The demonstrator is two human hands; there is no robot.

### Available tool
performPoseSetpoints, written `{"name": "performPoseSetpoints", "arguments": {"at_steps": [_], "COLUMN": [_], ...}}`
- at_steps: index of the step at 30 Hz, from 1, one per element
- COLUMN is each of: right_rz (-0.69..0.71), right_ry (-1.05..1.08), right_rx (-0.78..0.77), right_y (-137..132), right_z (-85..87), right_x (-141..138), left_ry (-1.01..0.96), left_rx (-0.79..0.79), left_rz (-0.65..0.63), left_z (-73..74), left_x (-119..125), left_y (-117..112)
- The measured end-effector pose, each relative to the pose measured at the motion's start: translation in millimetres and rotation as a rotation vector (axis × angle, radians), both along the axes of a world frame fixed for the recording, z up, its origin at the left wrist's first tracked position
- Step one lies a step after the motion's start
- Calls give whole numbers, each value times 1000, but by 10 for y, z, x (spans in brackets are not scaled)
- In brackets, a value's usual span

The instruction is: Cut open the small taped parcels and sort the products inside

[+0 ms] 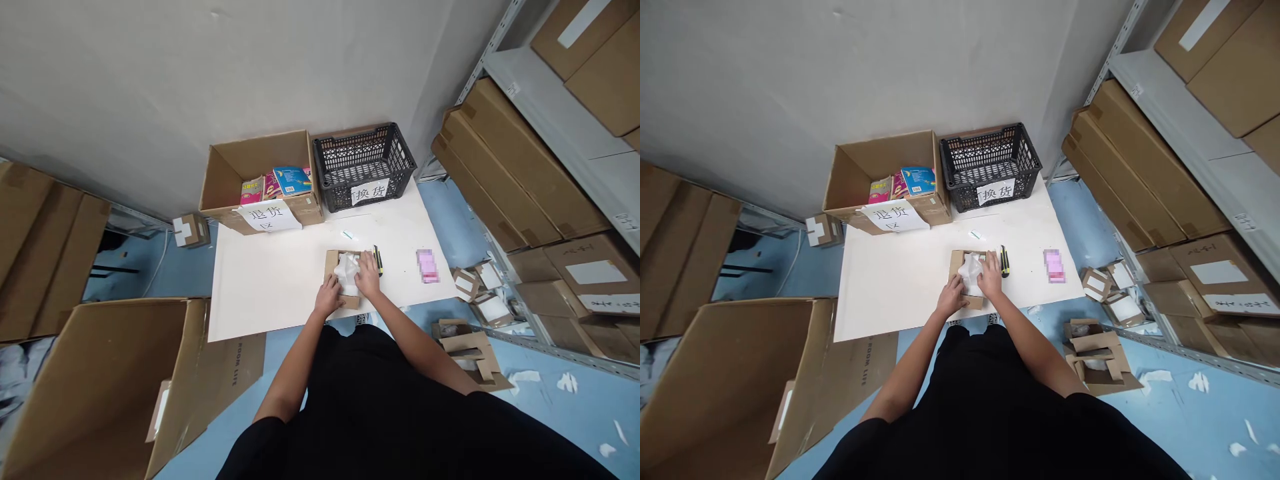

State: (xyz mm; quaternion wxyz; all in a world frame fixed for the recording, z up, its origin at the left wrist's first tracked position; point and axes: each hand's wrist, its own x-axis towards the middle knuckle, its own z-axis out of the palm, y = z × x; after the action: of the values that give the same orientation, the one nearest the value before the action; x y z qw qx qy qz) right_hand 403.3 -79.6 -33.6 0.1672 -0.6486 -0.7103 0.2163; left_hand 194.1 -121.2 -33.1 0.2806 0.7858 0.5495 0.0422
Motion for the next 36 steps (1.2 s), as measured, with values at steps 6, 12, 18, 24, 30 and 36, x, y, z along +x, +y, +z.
{"name": "performPoseSetpoints", "arguments": {"at_steps": [6,12,18,24,30,36], "right_rz": [535,567,492,490,554,577], "right_ry": [-97,-332,-365,-384,-278,-183], "right_rx": [-230,-206,-106,-135,-270,-297], "right_y": [-14,380,622,543,337,21], "right_z": [-105,-156,-117,-159,-118,-22], "right_x": [-246,-270,-87,-61,-139,-100], "left_ry": [-122,-85,-78,-155,-55,-62], "left_rx": [9,-4,-7,49,141,186], "left_rz": [25,47,89,109,191,182], "left_z": [-219,-192,-145,-48,93,87], "left_x": [-5,0,85,115,65,169], "left_y": [-94,-86,-137,-107,-159,180]}}
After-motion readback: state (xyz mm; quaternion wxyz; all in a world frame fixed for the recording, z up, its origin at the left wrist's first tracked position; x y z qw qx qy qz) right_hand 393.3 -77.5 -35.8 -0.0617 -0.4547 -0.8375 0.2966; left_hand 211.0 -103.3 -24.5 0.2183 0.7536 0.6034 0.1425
